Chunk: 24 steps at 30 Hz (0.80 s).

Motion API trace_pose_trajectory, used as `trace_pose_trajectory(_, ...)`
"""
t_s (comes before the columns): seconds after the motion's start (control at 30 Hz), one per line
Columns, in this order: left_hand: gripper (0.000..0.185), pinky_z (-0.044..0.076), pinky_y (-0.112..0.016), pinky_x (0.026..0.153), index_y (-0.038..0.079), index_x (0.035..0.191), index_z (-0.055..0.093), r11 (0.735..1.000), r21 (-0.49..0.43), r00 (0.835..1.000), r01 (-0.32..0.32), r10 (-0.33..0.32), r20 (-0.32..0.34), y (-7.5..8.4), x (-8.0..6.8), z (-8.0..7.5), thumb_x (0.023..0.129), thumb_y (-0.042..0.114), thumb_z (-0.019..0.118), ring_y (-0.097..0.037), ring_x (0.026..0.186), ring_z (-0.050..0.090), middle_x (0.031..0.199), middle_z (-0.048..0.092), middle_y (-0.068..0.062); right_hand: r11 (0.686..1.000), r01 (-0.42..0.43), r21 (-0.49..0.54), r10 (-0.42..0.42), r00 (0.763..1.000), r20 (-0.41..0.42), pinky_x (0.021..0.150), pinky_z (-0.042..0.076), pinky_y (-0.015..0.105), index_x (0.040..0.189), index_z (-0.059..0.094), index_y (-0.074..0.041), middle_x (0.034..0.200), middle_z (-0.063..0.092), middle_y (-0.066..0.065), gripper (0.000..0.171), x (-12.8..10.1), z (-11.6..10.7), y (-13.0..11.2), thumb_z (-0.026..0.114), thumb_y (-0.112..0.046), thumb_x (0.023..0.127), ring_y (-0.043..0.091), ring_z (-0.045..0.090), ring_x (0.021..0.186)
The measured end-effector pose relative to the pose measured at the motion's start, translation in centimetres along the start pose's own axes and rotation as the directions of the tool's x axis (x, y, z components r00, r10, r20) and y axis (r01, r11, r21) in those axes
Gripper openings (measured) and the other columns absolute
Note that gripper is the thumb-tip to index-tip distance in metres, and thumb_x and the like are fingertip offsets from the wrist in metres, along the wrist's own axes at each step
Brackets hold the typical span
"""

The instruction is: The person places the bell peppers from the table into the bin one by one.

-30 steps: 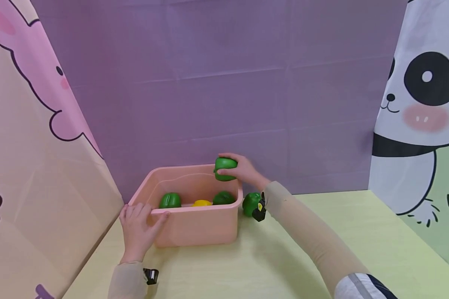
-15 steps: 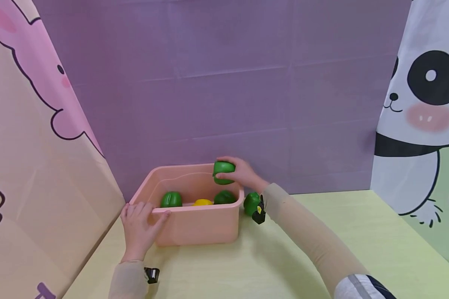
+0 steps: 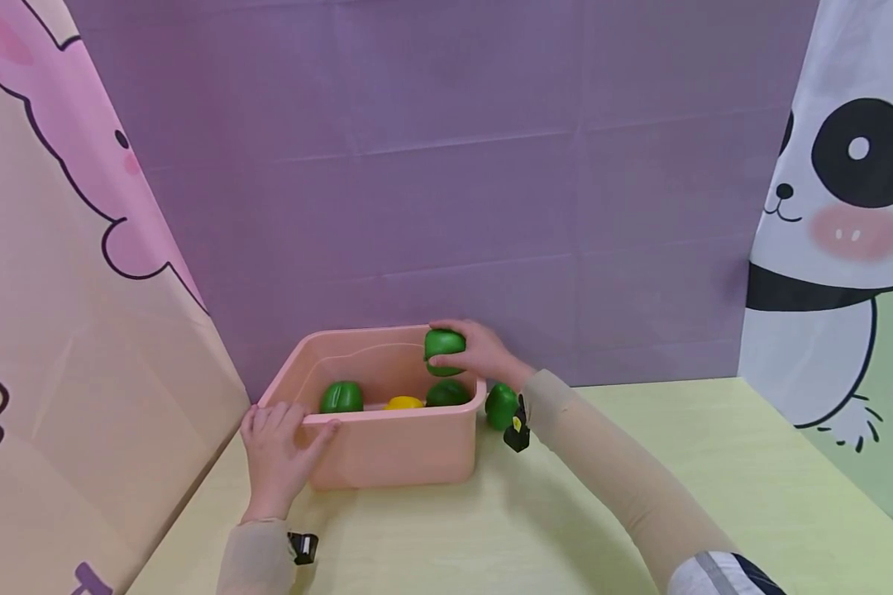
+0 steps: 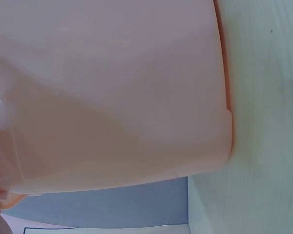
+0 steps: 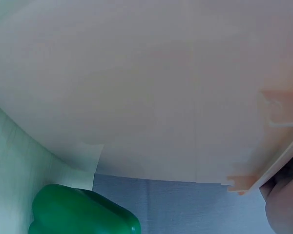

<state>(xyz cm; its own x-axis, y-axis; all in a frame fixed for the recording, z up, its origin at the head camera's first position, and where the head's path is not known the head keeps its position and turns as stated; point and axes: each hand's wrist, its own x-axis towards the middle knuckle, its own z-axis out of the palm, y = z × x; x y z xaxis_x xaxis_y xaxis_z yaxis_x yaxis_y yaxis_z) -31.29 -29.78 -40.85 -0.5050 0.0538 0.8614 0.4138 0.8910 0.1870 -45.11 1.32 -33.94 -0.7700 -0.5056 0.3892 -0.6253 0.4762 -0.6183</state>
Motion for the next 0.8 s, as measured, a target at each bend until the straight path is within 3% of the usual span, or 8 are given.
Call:
trace_pose_trajectory(0.13,0.049,0.015,-0.061,0.104,0.009,0.078,0.054,1.000,-0.001,1.000,-0.001,0.001,-0.002,0.0,0.0,-0.1,0.083,0.057,0.063,-0.034,0.084,0.044,0.077,0.050,-0.007,1.000,-0.004,-0.024,0.005,0.999,0.033,0.082,0.047,0.035,0.138,0.053,-0.026,0.127,0.057,0.000,0.069,-0.1,0.1,-0.4,0.081,-0.038,0.076,0.019,0.054,0.101)
trace_pose_trajectory(0.3,0.052,0.016,-0.062,0.103,0.007,0.081,0.057,1.000,0.001,1.000,-0.001,0.001,-0.009,-0.2,-0.1,-0.3,0.085,0.059,0.060,-0.034,0.085,0.045,0.078,0.052,-0.009,0.996,0.050,-0.067,-0.045,0.995,0.085,0.089,0.046,0.032,0.138,0.055,-0.024,0.136,0.053,-0.004,0.070,0.0,0.4,-1.2,0.081,-0.040,0.075,0.017,0.047,0.117)
trace_pose_trajectory(0.5,0.052,0.015,-0.062,0.104,0.007,0.080,0.056,1.000,-0.006,1.000,0.009,-0.009,-0.003,-0.1,-0.3,-0.4,0.085,0.059,0.060,-0.034,0.085,0.044,0.078,0.052,-0.009,0.993,0.118,0.000,-0.116,0.980,0.159,0.075,0.051,0.026,0.136,0.056,-0.013,0.127,0.059,-0.001,0.067,0.0,0.7,-1.8,0.082,-0.031,0.077,0.014,0.058,0.091)
trace_pose_trajectory(0.8,0.051,0.015,-0.061,0.105,0.007,0.081,0.057,1.000,-0.014,1.000,0.011,-0.011,-0.010,-0.1,-0.2,-0.4,0.085,0.057,0.062,-0.034,0.086,0.045,0.079,0.052,-0.010,0.990,0.138,0.019,-0.139,0.974,0.181,0.074,0.050,0.024,0.137,0.054,-0.011,0.126,0.059,-0.001,0.068,0.4,1.1,-2.3,0.082,-0.028,0.077,0.012,0.058,0.088)
